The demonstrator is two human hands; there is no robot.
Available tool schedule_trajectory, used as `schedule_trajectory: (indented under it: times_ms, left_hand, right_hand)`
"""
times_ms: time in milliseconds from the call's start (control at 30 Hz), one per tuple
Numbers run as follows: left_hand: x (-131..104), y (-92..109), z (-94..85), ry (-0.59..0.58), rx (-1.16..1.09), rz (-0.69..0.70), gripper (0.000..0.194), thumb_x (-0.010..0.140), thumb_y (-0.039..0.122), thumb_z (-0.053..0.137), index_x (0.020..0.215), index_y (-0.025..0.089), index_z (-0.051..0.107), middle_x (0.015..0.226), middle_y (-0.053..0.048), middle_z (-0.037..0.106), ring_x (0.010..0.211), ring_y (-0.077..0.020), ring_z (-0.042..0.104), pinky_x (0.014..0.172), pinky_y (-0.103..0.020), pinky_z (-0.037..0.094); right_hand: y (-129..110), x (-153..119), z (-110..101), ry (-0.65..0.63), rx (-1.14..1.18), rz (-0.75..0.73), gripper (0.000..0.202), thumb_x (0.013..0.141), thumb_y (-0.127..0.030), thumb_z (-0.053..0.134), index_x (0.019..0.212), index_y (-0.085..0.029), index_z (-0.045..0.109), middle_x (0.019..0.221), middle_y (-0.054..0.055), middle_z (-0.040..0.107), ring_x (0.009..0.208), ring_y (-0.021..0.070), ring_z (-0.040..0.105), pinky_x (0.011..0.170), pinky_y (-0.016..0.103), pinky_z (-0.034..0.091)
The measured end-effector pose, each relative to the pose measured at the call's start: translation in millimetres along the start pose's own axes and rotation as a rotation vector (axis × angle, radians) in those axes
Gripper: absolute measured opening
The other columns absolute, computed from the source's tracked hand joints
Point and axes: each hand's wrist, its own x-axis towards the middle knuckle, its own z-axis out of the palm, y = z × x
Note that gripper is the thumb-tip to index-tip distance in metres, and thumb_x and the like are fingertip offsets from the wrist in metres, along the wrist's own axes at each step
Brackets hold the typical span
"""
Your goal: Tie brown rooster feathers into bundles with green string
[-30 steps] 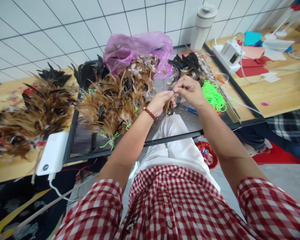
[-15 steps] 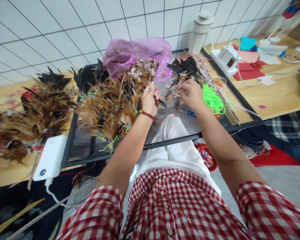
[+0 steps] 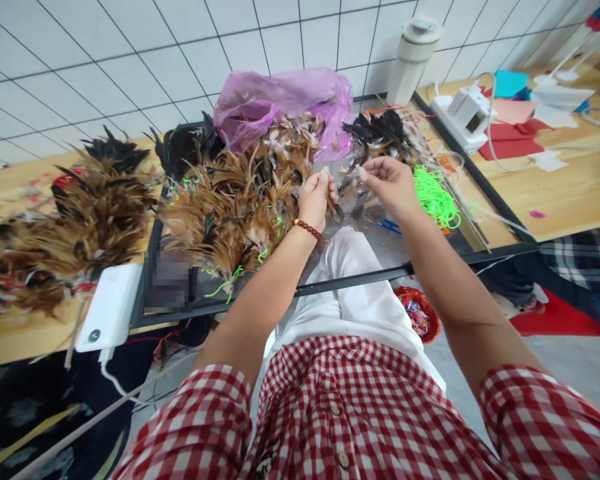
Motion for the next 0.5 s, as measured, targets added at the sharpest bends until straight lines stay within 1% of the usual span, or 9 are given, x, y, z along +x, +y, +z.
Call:
schedule_trajectory:
  times_ms: [133, 233, 300, 400, 500]
  left_hand:
    - [-0.7, -7.7, 3.2, -0.018, -0.015, 0.039, 0.027, 0.094, 0.043, 0.072, 0.082, 0.020, 0.065, 0.071, 0.004, 0.063, 0.068, -0.0069, 0.062, 0.070, -0.019, 0.051]
    - [-3.2, -10.7, 5.5, -0.034, -0.018, 0.074, 0.025, 0.093, 0.041, 0.073, 0.081, 0.020, 0.068, 0.077, 0.002, 0.068, 0.081, -0.0097, 0.066, 0.079, -0.021, 0.052]
    - [-5.2, -11.6, 6.9, -0.051, -0.001, 0.071, 0.025, 0.093, 0.040, 0.074, 0.079, 0.020, 0.068, 0.077, 0.002, 0.069, 0.084, -0.0104, 0.067, 0.082, -0.021, 0.052]
    - [-7.6, -12.6, 8.2, -0.082, 0.010, 0.056, 0.026, 0.092, 0.037, 0.075, 0.076, 0.019, 0.067, 0.076, 0.002, 0.068, 0.084, -0.0099, 0.067, 0.083, -0.021, 0.052]
    - [-7.7, -14.2, 7.9, -0.122, -0.009, 0.034, 0.023, 0.092, 0.038, 0.075, 0.081, 0.019, 0.069, 0.078, 0.002, 0.070, 0.084, -0.0106, 0.069, 0.083, -0.022, 0.053]
  right_hand:
    - [-12.6, -5.2, 18.4, -0.028, 0.258, 0.096, 0.050, 0.069, -0.057, 0.088, 0.086, -0.028, 0.051, 0.069, -0.005, 0.064, 0.060, 0.0139, 0.060, 0.058, 0.029, 0.051]
    - [-18.5, -9.6, 27.7, -0.062, 0.360, 0.180, 0.064, 0.061, -0.061, 0.093, 0.084, -0.028, 0.044, 0.067, -0.006, 0.065, 0.057, 0.0129, 0.060, 0.054, 0.027, 0.050]
    - [-18.8, -10.9, 29.9, -0.075, 0.394, 0.234, 0.068, 0.059, -0.063, 0.094, 0.084, -0.028, 0.041, 0.066, -0.006, 0.065, 0.056, 0.0121, 0.060, 0.052, 0.025, 0.048]
    - [-16.0, -10.8, 29.0, -0.079, 0.418, 0.296, 0.070, 0.057, -0.063, 0.095, 0.084, -0.028, 0.041, 0.063, -0.007, 0.063, 0.054, 0.0116, 0.059, 0.049, 0.023, 0.045]
    - [-14.7, -10.7, 26.5, -0.098, 0.436, 0.337, 0.071, 0.055, -0.062, 0.097, 0.083, -0.027, 0.042, 0.062, -0.008, 0.061, 0.053, 0.0114, 0.059, 0.048, 0.023, 0.045]
